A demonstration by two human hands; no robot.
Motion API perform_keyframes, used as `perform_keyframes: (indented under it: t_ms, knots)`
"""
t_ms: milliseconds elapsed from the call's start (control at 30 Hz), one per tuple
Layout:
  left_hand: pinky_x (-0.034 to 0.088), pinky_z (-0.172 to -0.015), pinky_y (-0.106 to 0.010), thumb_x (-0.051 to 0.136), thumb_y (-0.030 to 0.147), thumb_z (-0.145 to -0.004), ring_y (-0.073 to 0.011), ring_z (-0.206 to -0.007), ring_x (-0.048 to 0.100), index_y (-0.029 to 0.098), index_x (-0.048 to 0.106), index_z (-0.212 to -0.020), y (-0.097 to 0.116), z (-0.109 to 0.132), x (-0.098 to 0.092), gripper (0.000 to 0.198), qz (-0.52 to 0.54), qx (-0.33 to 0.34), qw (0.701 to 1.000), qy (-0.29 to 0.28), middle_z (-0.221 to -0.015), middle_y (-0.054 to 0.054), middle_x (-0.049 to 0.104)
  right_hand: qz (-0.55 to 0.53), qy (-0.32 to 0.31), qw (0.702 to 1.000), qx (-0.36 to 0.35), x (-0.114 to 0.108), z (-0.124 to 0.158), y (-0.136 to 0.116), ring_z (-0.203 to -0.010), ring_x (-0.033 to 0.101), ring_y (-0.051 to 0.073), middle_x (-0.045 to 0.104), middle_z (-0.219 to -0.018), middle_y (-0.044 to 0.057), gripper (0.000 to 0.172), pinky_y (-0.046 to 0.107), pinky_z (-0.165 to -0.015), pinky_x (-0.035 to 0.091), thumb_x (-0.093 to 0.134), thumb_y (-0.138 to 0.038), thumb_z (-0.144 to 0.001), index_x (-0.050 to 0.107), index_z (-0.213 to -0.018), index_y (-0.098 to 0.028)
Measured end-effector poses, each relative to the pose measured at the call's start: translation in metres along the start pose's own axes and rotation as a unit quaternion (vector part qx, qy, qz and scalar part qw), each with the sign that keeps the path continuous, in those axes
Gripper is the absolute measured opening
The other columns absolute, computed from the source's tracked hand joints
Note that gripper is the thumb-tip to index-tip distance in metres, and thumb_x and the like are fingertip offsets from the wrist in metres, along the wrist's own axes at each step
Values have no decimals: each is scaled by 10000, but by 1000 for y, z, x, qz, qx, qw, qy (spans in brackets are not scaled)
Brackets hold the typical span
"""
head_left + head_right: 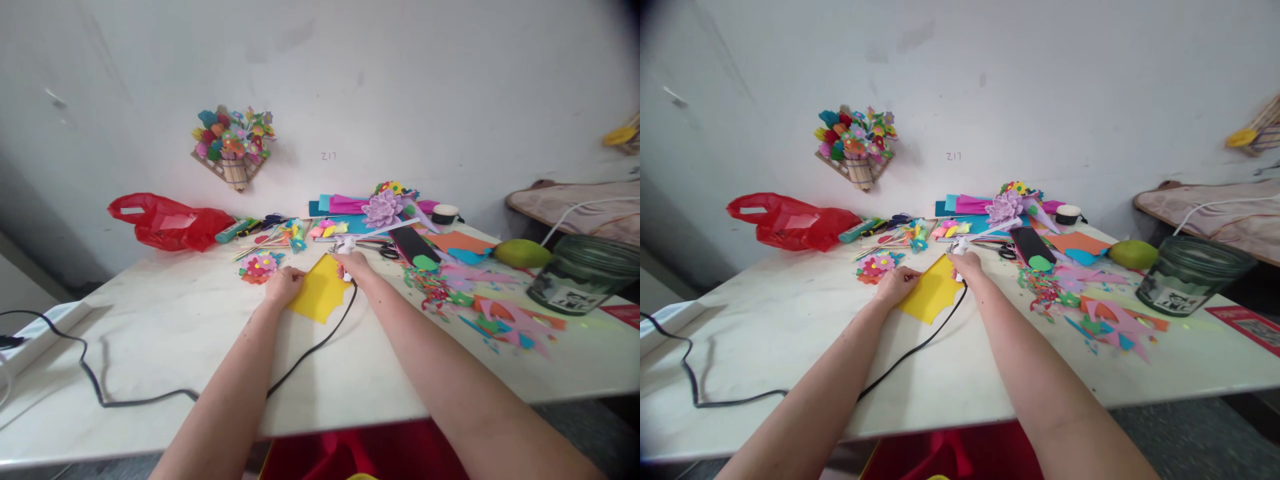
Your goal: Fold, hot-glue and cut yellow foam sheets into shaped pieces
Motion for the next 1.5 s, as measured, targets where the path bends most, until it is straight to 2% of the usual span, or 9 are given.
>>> perform_keyframes:
  t_ms: [233,733,1500]
  knots:
    - [418,-653,-234,505,296,-715,-158,-806,584,294,675,-916,-4,-3,3,263,4,-3,1000,0,-900,3,666,20,3,1000,14,1,-1,1,-339,492,134,477,-341,-9,210,212,-344,382,611,-314,-685,534,-657,-121]
    - [420,-646,-227,506,278,-710,-153,-793,584,277,679,-904,2,1,-1,260,5,3,1000,2,-885,-1,664,23,-4,999,24,3,-2,2,-342,465,113,464,-365,-30,256,191,-323,333,609,-362,-715,533,-758,-121]
    - [412,-626,-226,513,298,-702,-155,-776,587,283,677,-899,0,-1,0,257,8,-6,1000,2,-851,-3,666,18,-54,998,31,8,18,-6,-317,451,103,436,-368,-41,216,192,-306,346,626,-303,-693,499,-689,-128]
Point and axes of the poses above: each hand's wrist, its own z-axis away from the middle knuckle, its own x-axis out of the palm, y = z × x, the point moved 9 cm from there along -z, towards the middle knuckle
